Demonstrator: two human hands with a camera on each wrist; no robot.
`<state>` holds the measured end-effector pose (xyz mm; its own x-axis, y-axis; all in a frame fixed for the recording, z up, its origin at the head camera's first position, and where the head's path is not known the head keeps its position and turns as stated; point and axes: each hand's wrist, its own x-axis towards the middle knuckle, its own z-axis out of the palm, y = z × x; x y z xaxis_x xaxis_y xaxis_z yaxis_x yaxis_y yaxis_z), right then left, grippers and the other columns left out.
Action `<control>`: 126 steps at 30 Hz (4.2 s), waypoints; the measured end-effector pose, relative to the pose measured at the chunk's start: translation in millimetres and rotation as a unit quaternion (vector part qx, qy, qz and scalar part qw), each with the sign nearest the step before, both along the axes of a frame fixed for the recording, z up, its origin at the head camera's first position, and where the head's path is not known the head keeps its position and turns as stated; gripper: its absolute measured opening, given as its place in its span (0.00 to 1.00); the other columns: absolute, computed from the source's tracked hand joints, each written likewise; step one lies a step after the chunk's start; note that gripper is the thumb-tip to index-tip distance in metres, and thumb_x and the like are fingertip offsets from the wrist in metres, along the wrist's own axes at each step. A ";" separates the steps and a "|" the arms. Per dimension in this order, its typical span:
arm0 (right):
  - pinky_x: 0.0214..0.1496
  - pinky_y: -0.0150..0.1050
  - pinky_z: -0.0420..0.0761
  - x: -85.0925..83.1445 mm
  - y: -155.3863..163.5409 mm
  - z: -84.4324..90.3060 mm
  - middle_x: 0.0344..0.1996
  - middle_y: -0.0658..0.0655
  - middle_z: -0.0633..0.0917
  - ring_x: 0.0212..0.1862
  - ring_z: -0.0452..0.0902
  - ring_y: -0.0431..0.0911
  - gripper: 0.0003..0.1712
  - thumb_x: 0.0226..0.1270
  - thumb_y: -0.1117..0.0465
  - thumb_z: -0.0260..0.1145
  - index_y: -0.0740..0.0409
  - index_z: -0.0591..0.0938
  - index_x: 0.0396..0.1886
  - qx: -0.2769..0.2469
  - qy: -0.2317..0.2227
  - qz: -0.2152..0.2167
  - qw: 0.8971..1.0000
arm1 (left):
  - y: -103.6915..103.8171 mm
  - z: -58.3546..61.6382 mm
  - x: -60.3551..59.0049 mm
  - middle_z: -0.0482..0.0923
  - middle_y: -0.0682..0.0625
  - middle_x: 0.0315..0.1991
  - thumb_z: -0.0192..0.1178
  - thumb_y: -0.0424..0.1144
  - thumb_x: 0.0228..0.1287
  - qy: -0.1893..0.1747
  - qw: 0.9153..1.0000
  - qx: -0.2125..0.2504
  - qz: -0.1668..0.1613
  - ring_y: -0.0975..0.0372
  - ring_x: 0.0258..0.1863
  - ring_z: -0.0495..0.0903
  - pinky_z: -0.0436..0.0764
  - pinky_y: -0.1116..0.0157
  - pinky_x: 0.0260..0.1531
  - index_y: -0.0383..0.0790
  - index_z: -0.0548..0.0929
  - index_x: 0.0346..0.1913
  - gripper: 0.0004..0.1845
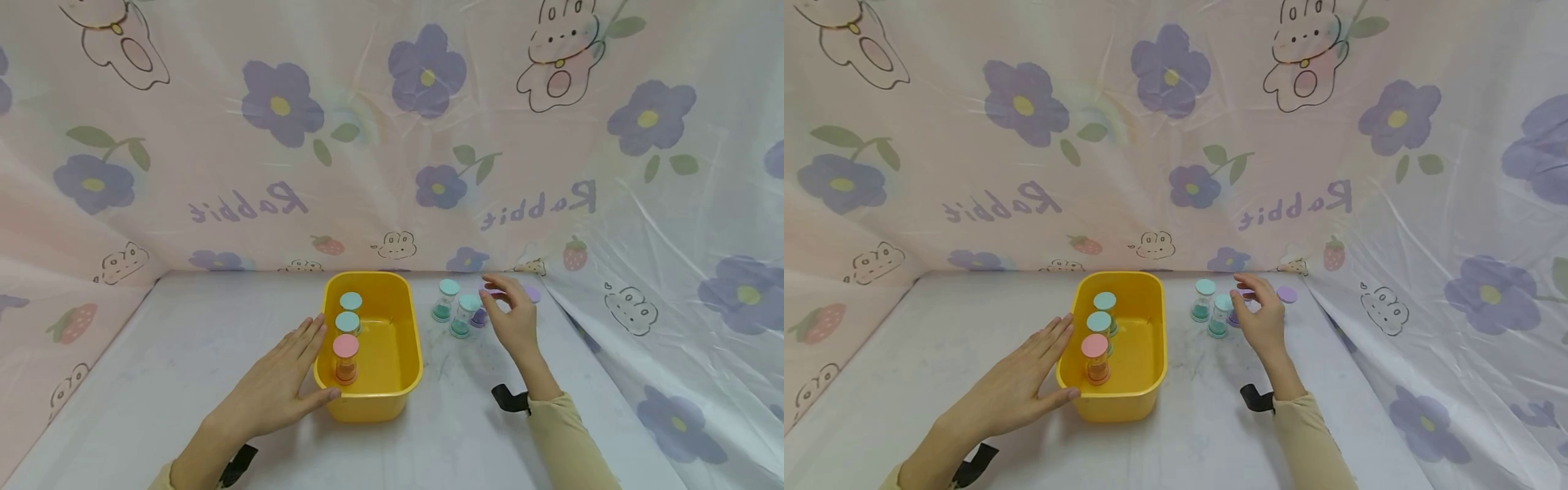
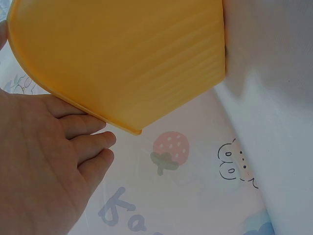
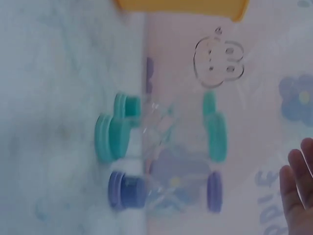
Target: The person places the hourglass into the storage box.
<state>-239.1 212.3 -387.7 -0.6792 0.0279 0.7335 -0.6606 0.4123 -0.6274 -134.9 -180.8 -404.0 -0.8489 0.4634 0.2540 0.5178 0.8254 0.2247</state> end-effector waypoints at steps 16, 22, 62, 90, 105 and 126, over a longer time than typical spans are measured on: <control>0.74 0.55 0.69 -35.3 92.4 -58.0 0.63 0.68 0.80 0.69 0.71 0.65 0.25 0.64 0.70 0.69 0.67 0.82 0.63 0.015 -0.082 -0.184 0.979 | -0.2 0.2 0.0 0.47 0.41 0.84 0.55 0.71 0.71 0.000 1.000 -0.004 -0.001 0.49 0.83 0.49 0.57 0.45 0.79 0.32 0.56 0.82 0.54; 0.73 0.63 0.68 -48.0 109.5 -67.4 0.65 0.71 0.78 0.70 0.70 0.67 0.28 0.62 0.72 0.71 0.71 0.80 0.63 0.038 -0.091 -0.189 0.977 | 0.1 -0.1 0.1 0.47 0.41 0.84 0.54 0.71 0.71 0.002 1.000 -0.002 -0.004 0.48 0.83 0.50 0.58 0.45 0.78 0.31 0.56 0.82 0.53; 0.48 0.09 0.71 -49.0 117.9 -78.1 0.56 0.72 0.78 0.55 0.79 0.54 0.30 0.70 0.67 0.70 0.73 0.74 0.69 0.060 -0.193 -0.171 0.964 | 0.2 -0.8 0.5 0.47 0.42 0.84 0.55 0.71 0.71 0.001 1.000 -0.002 -0.001 0.49 0.83 0.49 0.56 0.46 0.79 0.32 0.55 0.82 0.54; 0.46 0.20 0.83 13.9 47.7 -16.5 0.46 0.74 0.82 0.45 0.78 0.34 0.24 0.58 0.81 0.72 0.81 0.80 0.56 0.008 -0.052 -0.086 0.995 | 0.0 1.2 0.4 0.47 0.41 0.84 0.57 0.69 0.70 -0.005 1.000 -0.002 0.000 0.49 0.83 0.49 0.57 0.46 0.79 0.32 0.55 0.82 0.54; 0.49 0.20 0.82 15.5 13.7 8.8 0.48 0.75 0.81 0.47 0.78 0.36 0.27 0.54 0.87 0.70 0.82 0.79 0.56 0.005 0.032 0.018 0.999 | 0.4 -0.7 0.5 0.47 0.42 0.84 0.56 0.70 0.71 0.000 1.000 -0.001 -0.001 0.49 0.83 0.49 0.57 0.45 0.79 0.32 0.55 0.82 0.53; 0.51 0.30 0.87 26.4 -43.9 35.1 0.53 0.65 0.84 0.52 0.81 0.41 0.28 0.57 0.81 0.71 0.68 0.82 0.59 0.075 0.016 0.187 0.979 | -0.9 -0.3 0.2 0.48 0.41 0.84 0.53 0.72 0.71 0.004 1.000 -0.003 -0.004 0.48 0.82 0.50 0.58 0.46 0.79 0.32 0.55 0.82 0.54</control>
<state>-212.8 168.4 -352.6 -0.5977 -0.3289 0.7311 -0.8015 0.2239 -0.5545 -134.7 -181.7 -404.3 -0.8429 0.4721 0.2583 0.5267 0.8221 0.2162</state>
